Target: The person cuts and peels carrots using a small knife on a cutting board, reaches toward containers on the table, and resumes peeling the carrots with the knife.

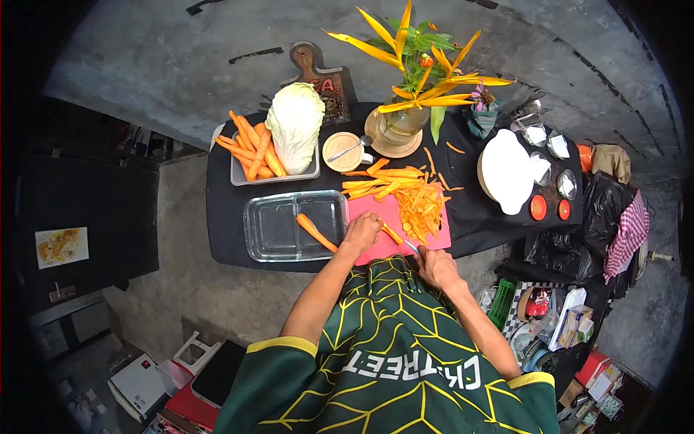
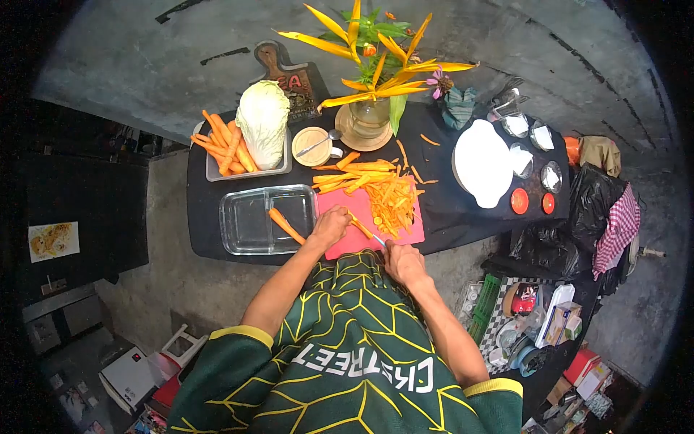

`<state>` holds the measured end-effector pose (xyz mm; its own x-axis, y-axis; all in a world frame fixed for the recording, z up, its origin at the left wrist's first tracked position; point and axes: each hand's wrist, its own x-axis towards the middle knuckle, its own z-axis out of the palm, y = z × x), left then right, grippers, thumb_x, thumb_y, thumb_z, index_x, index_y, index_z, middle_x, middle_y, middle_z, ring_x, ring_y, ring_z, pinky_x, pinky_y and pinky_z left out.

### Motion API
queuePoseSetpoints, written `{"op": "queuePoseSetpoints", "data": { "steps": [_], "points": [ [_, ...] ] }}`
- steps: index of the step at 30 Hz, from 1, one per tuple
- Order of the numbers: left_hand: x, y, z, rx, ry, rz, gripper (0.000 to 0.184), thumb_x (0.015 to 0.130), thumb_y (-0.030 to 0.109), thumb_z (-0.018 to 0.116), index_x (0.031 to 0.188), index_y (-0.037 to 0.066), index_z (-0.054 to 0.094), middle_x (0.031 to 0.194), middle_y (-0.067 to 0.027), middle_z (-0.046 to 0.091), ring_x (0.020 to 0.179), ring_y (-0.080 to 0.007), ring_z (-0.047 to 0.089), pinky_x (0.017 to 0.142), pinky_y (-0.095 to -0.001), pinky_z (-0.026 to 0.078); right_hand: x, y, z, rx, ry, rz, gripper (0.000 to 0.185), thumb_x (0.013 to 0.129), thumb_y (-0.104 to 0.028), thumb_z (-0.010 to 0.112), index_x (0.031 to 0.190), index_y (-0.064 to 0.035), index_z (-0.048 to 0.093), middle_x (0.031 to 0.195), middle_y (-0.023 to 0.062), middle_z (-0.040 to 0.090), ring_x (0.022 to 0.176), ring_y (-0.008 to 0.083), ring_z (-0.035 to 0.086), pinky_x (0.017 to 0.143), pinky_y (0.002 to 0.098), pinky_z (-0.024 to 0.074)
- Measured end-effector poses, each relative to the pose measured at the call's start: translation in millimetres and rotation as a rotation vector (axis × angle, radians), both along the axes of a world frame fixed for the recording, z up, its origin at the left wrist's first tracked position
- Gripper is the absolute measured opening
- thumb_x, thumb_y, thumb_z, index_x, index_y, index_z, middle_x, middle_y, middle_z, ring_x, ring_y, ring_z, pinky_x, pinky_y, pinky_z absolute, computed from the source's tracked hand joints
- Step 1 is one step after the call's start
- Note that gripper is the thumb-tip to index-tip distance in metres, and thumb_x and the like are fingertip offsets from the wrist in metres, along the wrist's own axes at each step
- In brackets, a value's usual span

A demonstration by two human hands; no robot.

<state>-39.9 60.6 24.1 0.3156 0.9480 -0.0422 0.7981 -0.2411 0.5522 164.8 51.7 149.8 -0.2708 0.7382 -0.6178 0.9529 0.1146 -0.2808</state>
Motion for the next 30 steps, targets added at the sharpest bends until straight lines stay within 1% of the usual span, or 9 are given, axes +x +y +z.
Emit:
{"op": "queuePoseSetpoints", "data": {
  "steps": [7,12,15,17,18,20,23,28,30],
  "points": [
    [-5.6,-1.2,0.9,0.029,-0.001,0.020,0.009,0.066,0.003,0.058,0.074,0.003,0.061,0.082,-0.0090,0.057,0.085,-0.0255,0.054,0.074,-0.0352,0.048,-3.7,3.6,6.7,-0.004,-0.040,0.026,0.024,0.086,-0.028,0.044,0.095,-0.0087,0.054,0.082,0.0218,0.061,0.082,0.0392,0.059,0.070,0.0485,0.0468],
    [-5.9,-0.6,1.8,-0.013,0.013,0.018,0.009,0.066,0.003,0.057,0.074,0.004,0.061,0.082,-0.0089,0.057,0.086,-0.0256,0.054,0.074,-0.0353,0.048,-6.6,7.0,6.4,-0.008,-0.063,0.041,0.023,0.086,-0.027,0.044,0.096,-0.0096,0.055,0.082,0.0211,0.061,0.082,0.0383,0.059,0.069,0.0477,0.0469],
    [-6.9,-0.1,1.1,-0.030,-0.001,0.010,0.009,0.066,0.002,0.057,0.074,0.004,0.062,0.083,-0.0090,0.057,0.088,-0.0254,0.054,0.075,-0.0351,0.048,-6.1,7.5,2.2,0.033,-0.024,0.057,0.022,0.086,-0.026,0.044,0.094,-0.0087,0.055,0.081,0.0209,0.061,0.080,0.0380,0.060,0.068,0.0471,0.0473],
    [-6.6,0.5,0.8,-0.033,0.012,0.006,0.010,0.065,0.002,0.057,0.075,0.004,0.062,0.083,-0.0090,0.058,0.088,-0.0254,0.054,0.075,-0.0350,0.048,-7.8,9.5,3.8,0.048,-0.046,0.116,0.022,0.086,-0.023,0.040,0.092,-0.0072,0.054,0.081,0.0205,0.062,0.077,0.0367,0.061,0.067,0.0459,0.0478],
    [-6.1,0.9,1.1,-0.035,0.025,0.003,0.011,0.065,0.002,0.058,0.075,0.004,0.062,0.083,-0.0089,0.058,0.088,-0.0254,0.054,0.075,-0.0350,0.048,-8.2,10.4,1.1,0.045,-0.047,0.115,0.022,0.086,-0.023,0.040,0.092,-0.0072,0.054,0.081,0.0205,0.062,0.077,0.0367,0.061,0.067,0.0459,0.0478],
    [-5.4,1.3,1.6,-0.034,0.034,0.002,0.011,0.065,0.002,0.058,0.075,0.004,0.062,0.083,-0.0088,0.058,0.088,-0.0252,0.054,0.075,-0.0347,0.048,-8.9,11.7,-8.7,0.025,-0.123,0.205,0.023,0.086,-0.019,0.036,0.090,-0.0044,0.054,0.080,0.0199,0.062,0.076,0.0353,0.062,0.067,0.0441,0.0486],
    [-5.8,1.3,4.0,-0.022,0.046,-0.004,0.011,0.064,0.002,0.057,0.075,0.004,0.062,0.083,-0.0083,0.058,0.088,-0.0249,0.054,0.076,-0.0343,0.048,-10.9,12.8,-16.0,0.053,-0.121,0.274,0.026,0.087,-0.018,0.033,0.089,-0.0029,0.054,0.081,0.0186,0.063,0.076,0.0336,0.063,0.068,0.0419,0.0495],
    [-6.0,0.4,1.5,-0.001,0.043,-0.001,0.011,0.064,0.002,0.057,0.073,0.004,0.062,0.081,-0.0077,0.058,0.087,-0.0243,0.055,0.076,-0.0339,0.047,-19.7,17.0,-16.6,0.010,-0.158,0.286,0.026,0.086,-0.019,0.035,0.091,-0.0013,0.054,0.084,0.0179,0.064,0.078,0.0324,0.063,0.069,0.0406,0.0500],
    [-5.8,1.5,-1.6,0.016,0.025,0.002,0.011,0.064,0.002,0.057,0.073,0.005,0.062,0.080,-0.0071,0.057,0.086,-0.0241,0.055,0.073,-0.0349,0.048,-22.1,19.2,-25.7,-0.003,-0.173,0.294,0.027,0.086,-0.020,0.037,0.092,-0.0009,0.054,0.085,0.0180,0.064,0.079,0.0318,0.063,0.070,0.0405,0.0500]
  ]
}}
